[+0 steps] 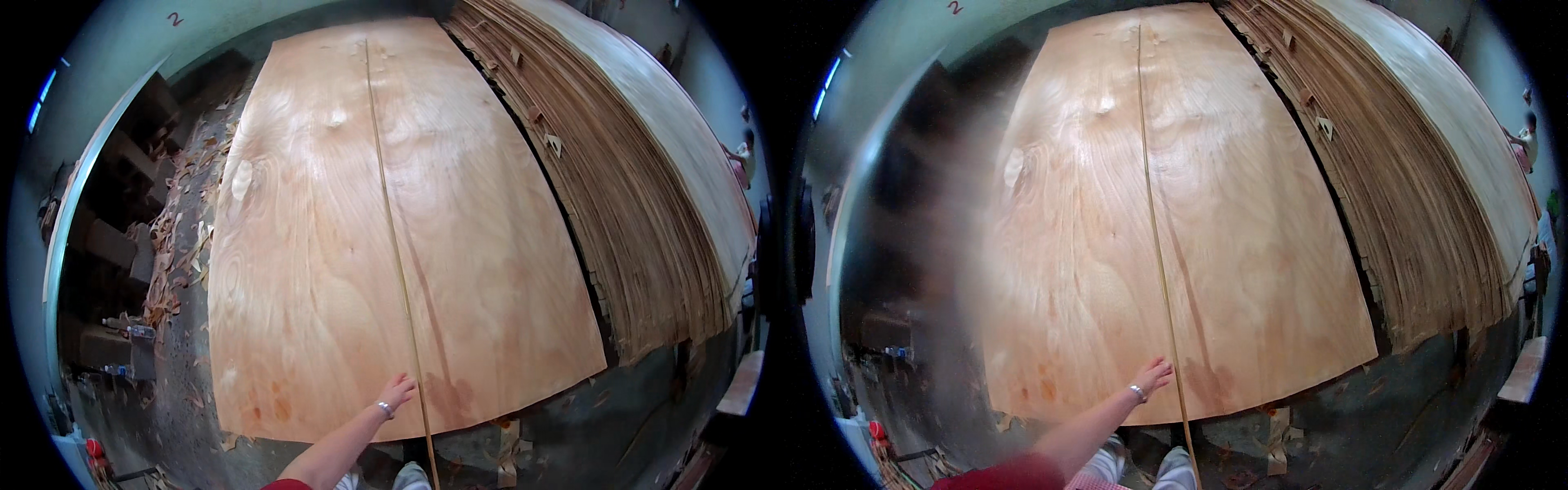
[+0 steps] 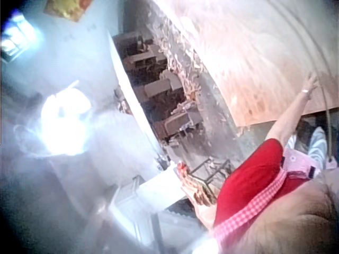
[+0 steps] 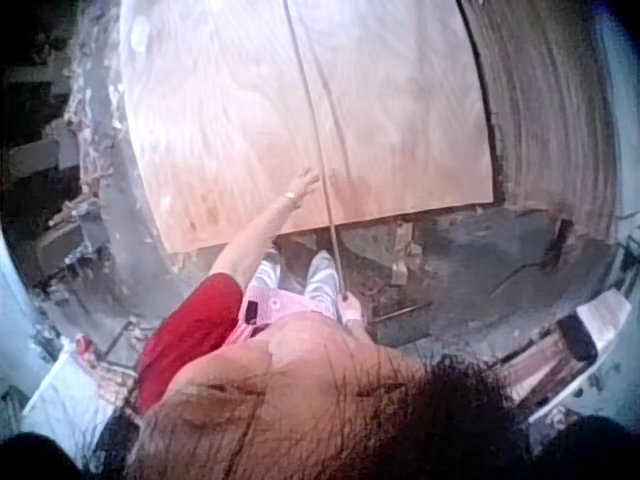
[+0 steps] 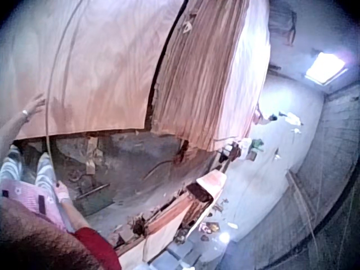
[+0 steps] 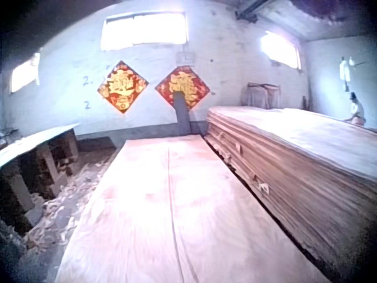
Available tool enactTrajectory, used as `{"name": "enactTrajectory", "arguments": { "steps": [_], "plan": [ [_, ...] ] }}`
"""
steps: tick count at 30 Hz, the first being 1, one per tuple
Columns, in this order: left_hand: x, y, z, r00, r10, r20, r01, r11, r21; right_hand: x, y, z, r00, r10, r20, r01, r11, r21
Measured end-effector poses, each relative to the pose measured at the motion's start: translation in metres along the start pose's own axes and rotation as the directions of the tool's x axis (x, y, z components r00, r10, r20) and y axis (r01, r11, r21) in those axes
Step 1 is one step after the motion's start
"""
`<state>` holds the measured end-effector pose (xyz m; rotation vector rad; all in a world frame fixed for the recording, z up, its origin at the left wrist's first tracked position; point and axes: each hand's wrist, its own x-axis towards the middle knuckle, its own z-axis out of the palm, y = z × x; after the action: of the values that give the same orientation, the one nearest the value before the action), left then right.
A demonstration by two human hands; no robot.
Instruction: The person tapes together thin wood veneer sheets on a metal table, using a utility knife to trim a shaped veneer piece and applying small strips of tape to secure it to larger sheets.
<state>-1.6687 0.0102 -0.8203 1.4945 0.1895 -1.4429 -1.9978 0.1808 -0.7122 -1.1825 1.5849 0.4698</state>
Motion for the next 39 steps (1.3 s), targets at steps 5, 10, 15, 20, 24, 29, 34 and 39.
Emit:
{"name": "enactTrajectory", "arguments": {
  "steps": [5,10,15,20,24,29,34,39],
  "plan": [
    [0.013,0.002,0.039,0.994,-0.039,0.103,0.03,0.996,0.082,-0.03,0.012,-0.017,1.0,0.014,-0.021,-0.016,0.992,-0.123],
    [-0.02,-0.04,0.007,1.0,-0.006,-0.016,0.006,0.999,0.037,-0.016,0.1,-0.005,0.975,0.093,0.2,-0.039,0.965,-0.259],
    [-0.106,-0.05,-0.035,0.992,0.061,-0.111,-0.064,0.998,-0.021,-0.053,0.062,-0.033,0.985,0.028,0.172,0.048,0.906,-0.422],
    [-0.11,-0.042,-0.036,0.996,0.081,-0.039,-0.078,0.993,0.088,-0.007,0.13,-0.011,0.969,0.009,0.249,0.057,0.964,-0.259],
    [-0.097,-0.031,-0.001,0.982,0.16,0.096,-0.172,0.976,0.132,0.001,0.15,-0.01,0.977,-0.038,0.208,0.049,0.998,-0.046],
    [-0.093,-0.011,0.032,0.967,0.183,0.18,-0.205,0.973,0.111,-0.06,0.06,-0.052,0.988,0.024,0.155,-0.069,0.955,0.287],
    [-0.09,-0.004,0.033,0.968,0.111,0.225,-0.147,0.977,0.152,-0.085,0.045,-0.042,0.994,-0.089,-0.069,0.082,0.992,-0.091],
    [-0.099,0.009,0.008,0.947,0.004,0.32,-0.094,0.96,0.265,-0.063,0.09,-0.026,0.97,-0.19,-0.149,0.204,0.976,0.083]
  ]
}}
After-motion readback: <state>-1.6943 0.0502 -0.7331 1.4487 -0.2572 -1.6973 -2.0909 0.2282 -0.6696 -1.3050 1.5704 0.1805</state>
